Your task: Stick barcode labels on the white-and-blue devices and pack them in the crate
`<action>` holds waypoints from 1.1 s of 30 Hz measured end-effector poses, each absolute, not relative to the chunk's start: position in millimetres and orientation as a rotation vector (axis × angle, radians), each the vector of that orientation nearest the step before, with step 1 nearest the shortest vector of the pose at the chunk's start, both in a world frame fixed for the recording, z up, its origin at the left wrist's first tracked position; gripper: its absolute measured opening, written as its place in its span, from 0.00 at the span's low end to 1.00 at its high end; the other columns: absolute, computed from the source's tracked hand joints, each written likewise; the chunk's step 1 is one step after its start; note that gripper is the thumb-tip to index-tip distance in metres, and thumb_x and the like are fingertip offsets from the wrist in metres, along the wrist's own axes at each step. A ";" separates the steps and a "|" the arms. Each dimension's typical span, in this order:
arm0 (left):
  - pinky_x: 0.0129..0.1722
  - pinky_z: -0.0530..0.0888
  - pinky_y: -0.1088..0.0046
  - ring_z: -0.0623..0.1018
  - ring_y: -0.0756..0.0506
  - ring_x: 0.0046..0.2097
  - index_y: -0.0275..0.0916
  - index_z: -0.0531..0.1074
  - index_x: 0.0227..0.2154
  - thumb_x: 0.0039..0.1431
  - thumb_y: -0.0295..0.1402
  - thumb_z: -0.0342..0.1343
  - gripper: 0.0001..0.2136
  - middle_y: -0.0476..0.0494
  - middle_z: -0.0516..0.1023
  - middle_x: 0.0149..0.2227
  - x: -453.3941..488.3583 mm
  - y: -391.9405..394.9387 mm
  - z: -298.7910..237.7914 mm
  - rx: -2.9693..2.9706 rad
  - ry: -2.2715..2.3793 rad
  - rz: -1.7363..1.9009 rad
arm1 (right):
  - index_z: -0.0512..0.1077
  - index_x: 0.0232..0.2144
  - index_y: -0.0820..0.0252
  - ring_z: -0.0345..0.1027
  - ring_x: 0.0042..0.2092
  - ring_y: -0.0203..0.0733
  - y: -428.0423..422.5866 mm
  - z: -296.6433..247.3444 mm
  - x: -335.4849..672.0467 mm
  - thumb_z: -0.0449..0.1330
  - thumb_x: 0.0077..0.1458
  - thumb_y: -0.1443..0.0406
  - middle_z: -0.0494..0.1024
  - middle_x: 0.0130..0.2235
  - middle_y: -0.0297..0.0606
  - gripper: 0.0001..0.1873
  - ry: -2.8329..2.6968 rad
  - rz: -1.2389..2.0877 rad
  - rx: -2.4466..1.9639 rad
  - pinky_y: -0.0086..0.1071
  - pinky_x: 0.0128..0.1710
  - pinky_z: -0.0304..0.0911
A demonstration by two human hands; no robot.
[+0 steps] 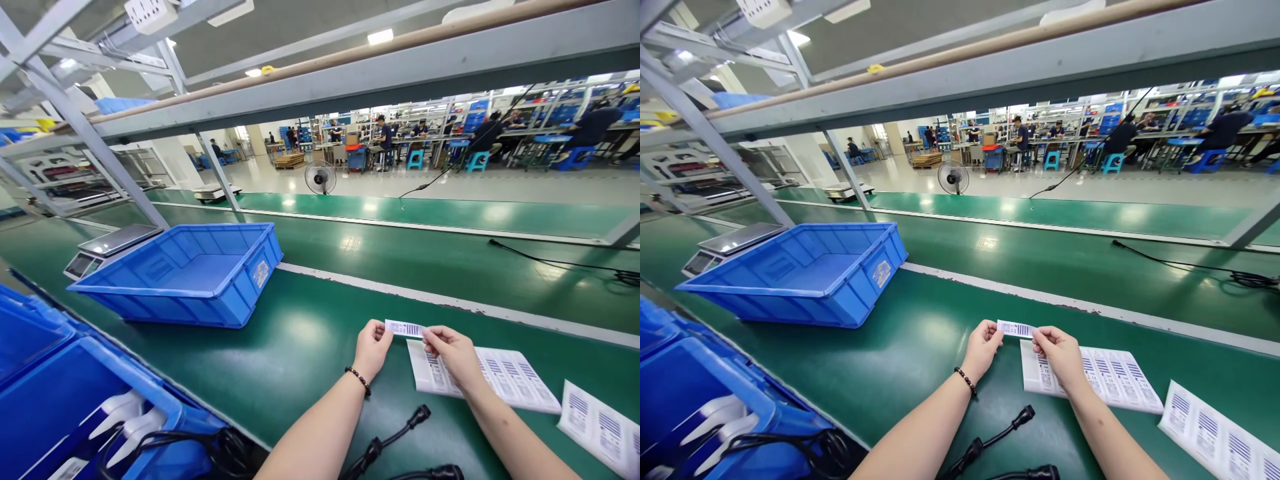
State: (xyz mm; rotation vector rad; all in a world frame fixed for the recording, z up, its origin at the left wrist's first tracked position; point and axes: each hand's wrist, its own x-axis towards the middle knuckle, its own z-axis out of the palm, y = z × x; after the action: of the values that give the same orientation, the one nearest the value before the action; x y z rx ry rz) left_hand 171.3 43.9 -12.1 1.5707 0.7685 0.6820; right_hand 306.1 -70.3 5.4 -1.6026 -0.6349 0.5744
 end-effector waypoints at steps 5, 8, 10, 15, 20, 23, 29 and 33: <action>0.26 0.66 0.79 0.68 0.53 0.24 0.37 0.64 0.22 0.51 0.35 0.50 0.08 0.54 0.66 0.20 170.7 48.3 -14.4 1.612 0.846 0.697 | 0.72 0.21 0.60 0.64 0.22 0.38 -67.9 10.9 297.2 0.63 0.38 0.48 0.72 0.20 0.36 0.21 -0.665 0.516 -1.614 0.31 0.22 0.60; 0.25 0.66 0.78 0.69 0.52 0.23 0.37 0.64 0.23 0.52 0.36 0.49 0.08 0.54 0.66 0.20 169.9 51.7 -15.3 1.643 0.864 0.686 | 0.71 0.20 0.59 0.65 0.22 0.38 -65.7 14.0 292.8 0.62 0.39 0.47 0.72 0.20 0.35 0.21 -0.665 0.473 -1.601 0.32 0.24 0.62; 0.26 0.67 0.77 0.70 0.52 0.24 0.37 0.66 0.31 0.54 0.36 0.47 0.08 0.53 0.67 0.22 168.9 53.4 -15.5 1.666 0.862 0.686 | 0.71 0.20 0.59 0.64 0.22 0.37 -64.5 13.0 293.8 0.62 0.40 0.48 0.71 0.21 0.35 0.20 -0.649 0.445 -1.589 0.31 0.24 0.62; 0.32 0.69 0.74 0.71 0.50 0.28 0.37 0.65 0.41 0.55 0.37 0.46 0.13 0.50 0.70 0.27 165.4 47.3 -13.6 1.814 0.777 0.640 | 0.72 0.33 0.61 0.66 0.23 0.37 -61.6 -2.4 307.9 0.58 0.44 0.48 0.75 0.31 0.40 0.23 -0.541 0.371 -1.564 0.30 0.20 0.62; 0.42 0.69 0.68 0.72 0.46 0.38 0.41 0.73 0.32 0.49 0.32 0.52 0.08 0.47 0.75 0.33 162.5 32.0 -5.2 2.035 0.517 0.476 | 0.56 0.57 0.55 0.69 0.25 0.36 -57.2 -19.6 312.7 0.58 0.45 0.54 0.71 0.46 0.46 0.36 -0.522 0.382 -1.569 0.32 0.22 0.66; 0.46 0.68 0.66 0.71 0.44 0.42 0.41 0.74 0.34 0.47 0.30 0.53 0.10 0.45 0.76 0.36 161.1 29.8 -0.1 2.100 0.429 0.407 | 0.47 0.60 0.53 0.69 0.24 0.35 -56.8 -21.0 307.5 0.57 0.45 0.58 0.72 0.43 0.43 0.41 -0.565 0.377 -1.604 0.34 0.26 0.67; 0.57 0.60 0.59 0.64 0.41 0.54 0.45 0.71 0.44 0.48 0.31 0.54 0.18 0.44 0.71 0.49 156.7 24.4 -0.8 2.365 0.248 0.226 | 0.36 0.63 0.58 0.70 0.32 0.37 -62.6 -6.1 317.5 0.52 0.50 0.58 0.70 0.47 0.47 0.43 -0.680 0.221 -1.722 0.36 0.36 0.67; 0.59 0.53 0.52 0.56 0.36 0.59 0.50 0.69 0.48 0.48 0.38 0.57 0.21 0.42 0.63 0.54 154.4 17.8 -4.8 2.494 0.191 0.124 | 0.37 0.63 0.58 0.67 0.45 0.46 -73.4 10.7 366.7 0.55 0.48 0.59 0.68 0.49 0.49 0.45 -0.721 0.030 -1.908 0.41 0.42 0.64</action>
State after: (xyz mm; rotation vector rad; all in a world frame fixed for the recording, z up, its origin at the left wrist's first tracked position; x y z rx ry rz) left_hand 154.4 17.8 -4.8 2.4944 0.1909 0.1237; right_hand 366.7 -73.4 10.7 -1.9075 -0.7208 0.0297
